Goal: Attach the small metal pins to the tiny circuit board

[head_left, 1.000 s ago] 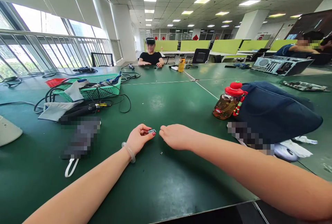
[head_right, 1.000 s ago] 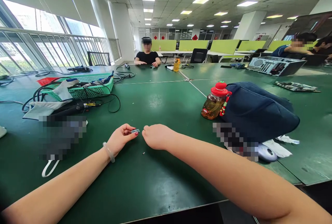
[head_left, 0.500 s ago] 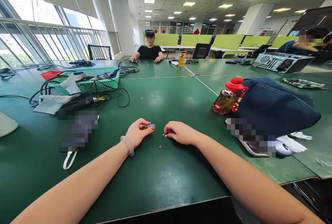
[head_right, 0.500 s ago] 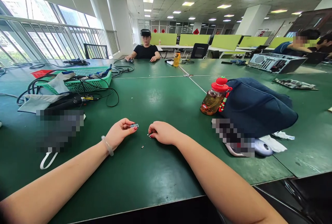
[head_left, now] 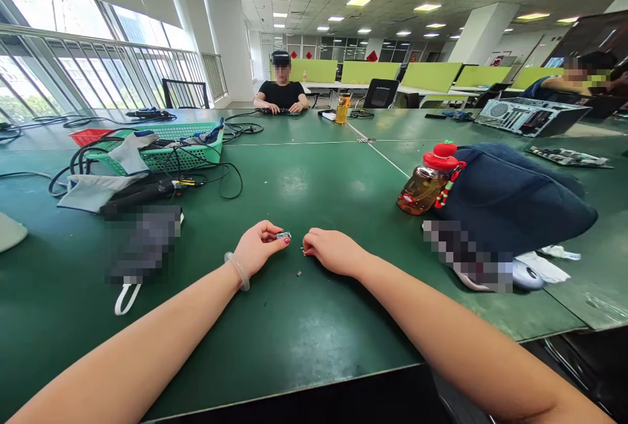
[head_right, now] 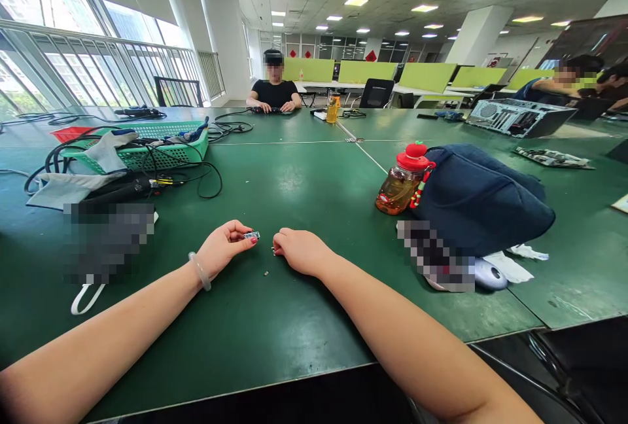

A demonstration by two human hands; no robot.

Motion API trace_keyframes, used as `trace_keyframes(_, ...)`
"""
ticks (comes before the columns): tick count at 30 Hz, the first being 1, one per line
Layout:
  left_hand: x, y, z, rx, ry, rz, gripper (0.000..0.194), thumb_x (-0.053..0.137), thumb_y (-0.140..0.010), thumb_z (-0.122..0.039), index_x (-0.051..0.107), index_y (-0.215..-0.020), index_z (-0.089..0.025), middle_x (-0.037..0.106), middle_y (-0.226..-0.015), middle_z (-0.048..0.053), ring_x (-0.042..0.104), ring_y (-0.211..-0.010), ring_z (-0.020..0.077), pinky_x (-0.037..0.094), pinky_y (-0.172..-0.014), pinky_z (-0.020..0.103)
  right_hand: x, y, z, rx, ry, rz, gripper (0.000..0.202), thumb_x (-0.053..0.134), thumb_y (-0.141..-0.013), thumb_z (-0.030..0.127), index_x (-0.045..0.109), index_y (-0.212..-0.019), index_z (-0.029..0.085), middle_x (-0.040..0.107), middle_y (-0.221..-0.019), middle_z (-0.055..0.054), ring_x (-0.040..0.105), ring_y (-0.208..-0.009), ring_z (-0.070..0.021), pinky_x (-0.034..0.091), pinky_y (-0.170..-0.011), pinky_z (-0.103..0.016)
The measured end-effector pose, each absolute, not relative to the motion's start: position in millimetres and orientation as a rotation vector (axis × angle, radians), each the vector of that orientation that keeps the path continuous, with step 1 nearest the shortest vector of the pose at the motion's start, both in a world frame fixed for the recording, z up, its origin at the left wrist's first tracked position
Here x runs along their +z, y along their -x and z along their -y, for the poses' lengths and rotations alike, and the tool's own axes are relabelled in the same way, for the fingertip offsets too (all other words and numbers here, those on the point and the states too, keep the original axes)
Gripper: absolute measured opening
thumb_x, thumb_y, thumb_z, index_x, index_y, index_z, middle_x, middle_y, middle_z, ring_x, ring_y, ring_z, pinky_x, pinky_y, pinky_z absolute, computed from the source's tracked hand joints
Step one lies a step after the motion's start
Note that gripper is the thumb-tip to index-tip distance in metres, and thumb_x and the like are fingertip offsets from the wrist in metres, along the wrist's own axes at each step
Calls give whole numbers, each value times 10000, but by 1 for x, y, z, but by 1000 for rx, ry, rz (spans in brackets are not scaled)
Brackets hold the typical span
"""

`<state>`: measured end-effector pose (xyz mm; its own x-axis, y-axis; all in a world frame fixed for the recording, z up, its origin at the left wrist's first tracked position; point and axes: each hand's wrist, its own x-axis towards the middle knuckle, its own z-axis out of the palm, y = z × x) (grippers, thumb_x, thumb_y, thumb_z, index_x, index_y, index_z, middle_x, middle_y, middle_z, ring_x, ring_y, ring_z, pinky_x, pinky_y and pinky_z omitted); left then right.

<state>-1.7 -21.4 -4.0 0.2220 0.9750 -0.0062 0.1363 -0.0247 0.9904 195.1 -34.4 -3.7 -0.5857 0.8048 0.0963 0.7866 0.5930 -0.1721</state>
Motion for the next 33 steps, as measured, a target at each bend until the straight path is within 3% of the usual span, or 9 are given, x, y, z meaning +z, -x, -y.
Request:
trace_keyframes(6,-6,3,20,972,-1454,-1137,343,741,-565,-327,521,-763,-154,669,-755,33,599,-684,138,447,-698,299,-5,-188,36,-68,1260,2751,193,375,-916,289,517,-892,159,558,-884,-35,581,-728,-136,387,-620,-243)
trace_keyframes(17,-10,4,19,963,-1488,-1131,346,732,-577,-341,519,-775,-153,662,-759,37,592,-687,140,448,-705,311,-2,-188,38,-48,1280,2781,206,355,-923,288,512,-916,155,551,-915,-53,579,-760,-133,393,-650,-244)
trace_keyframes(28,-5,2,21,949,-1464,-1136,349,739,-568,-328,515,-769,-150,667,-763,34,598,-687,136,452,-706,305,-3,-190,38,-3,1281,2766,150,405,-850,113,510,-943,168,554,-939,-42,562,-771,-130,382,-659,-239)
trace_keyframes(33,-6,2,21,947,-1469,-1135,348,740,-568,-318,508,-765,-150,666,-763,34,600,-691,137,455,-716,313,-4,-190,38,56,1280,2698,145,405,-895,256,524,-910,174,566,-916,-32,560,-758,-126,378,-649,-243)
